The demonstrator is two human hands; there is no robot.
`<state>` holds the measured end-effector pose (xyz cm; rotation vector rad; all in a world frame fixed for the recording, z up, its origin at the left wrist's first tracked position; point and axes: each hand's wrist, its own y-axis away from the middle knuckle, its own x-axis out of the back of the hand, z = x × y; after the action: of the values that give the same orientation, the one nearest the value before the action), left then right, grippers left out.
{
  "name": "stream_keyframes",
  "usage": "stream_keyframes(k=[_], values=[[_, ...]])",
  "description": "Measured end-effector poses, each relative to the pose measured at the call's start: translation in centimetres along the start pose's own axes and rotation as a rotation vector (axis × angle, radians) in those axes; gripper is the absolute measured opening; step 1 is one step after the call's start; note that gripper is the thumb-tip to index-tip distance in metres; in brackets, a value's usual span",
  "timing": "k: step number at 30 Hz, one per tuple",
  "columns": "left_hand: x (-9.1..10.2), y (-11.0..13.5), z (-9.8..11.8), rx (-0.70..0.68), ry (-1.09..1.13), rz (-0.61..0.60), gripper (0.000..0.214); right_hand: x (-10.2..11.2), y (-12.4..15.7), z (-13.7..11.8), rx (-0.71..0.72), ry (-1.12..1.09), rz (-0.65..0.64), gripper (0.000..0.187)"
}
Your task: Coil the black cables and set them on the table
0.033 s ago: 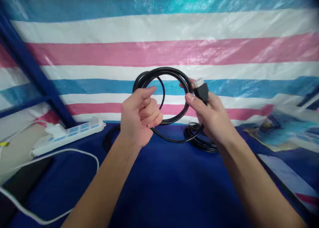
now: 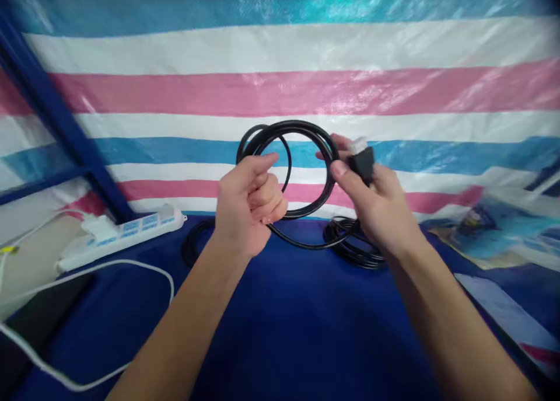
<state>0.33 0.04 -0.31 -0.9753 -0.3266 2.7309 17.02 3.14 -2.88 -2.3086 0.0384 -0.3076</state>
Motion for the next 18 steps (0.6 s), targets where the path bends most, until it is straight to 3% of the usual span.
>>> stream_keyframes(k=[4, 7, 9, 11, 15, 18], values=[[-0.3, 0.2, -1.4, 0.005, -0.026, -0.036, 0.049, 0.6, -0.1, -0.9, 0.016, 0.088, 0.068, 0.032], [-0.5, 0.5, -1.9, 0.117, -0.153, -0.163, 0.049, 1.1, 0.1, -1.8, 0.021, 0.032, 0.068, 0.034], [-0.5, 0.6, -2.1, 0.265, -0.245, -0.296, 0.050, 1.5, 0.3, -2.5, 0.034, 0.024, -0.003, 0.032], [-0.2, 0.6, -2.1, 0.373, -0.291, -0.389, 0.051, 1.8, 0.5, -3.2, 0.126, 0.175, -0.066, 0.027], [0.7, 0.4, -1.6, 0.440, -0.334, -0.441, 0.048, 2.2, 0.7, -3.9, 0.363, 0.473, -0.142, 0.021], [1.1, 0.4, -0.9, 0.459, -0.400, -0.460, 0.044, 2.3, 0.7, -3.9, 0.315, 0.407, -0.320, 0.025]])
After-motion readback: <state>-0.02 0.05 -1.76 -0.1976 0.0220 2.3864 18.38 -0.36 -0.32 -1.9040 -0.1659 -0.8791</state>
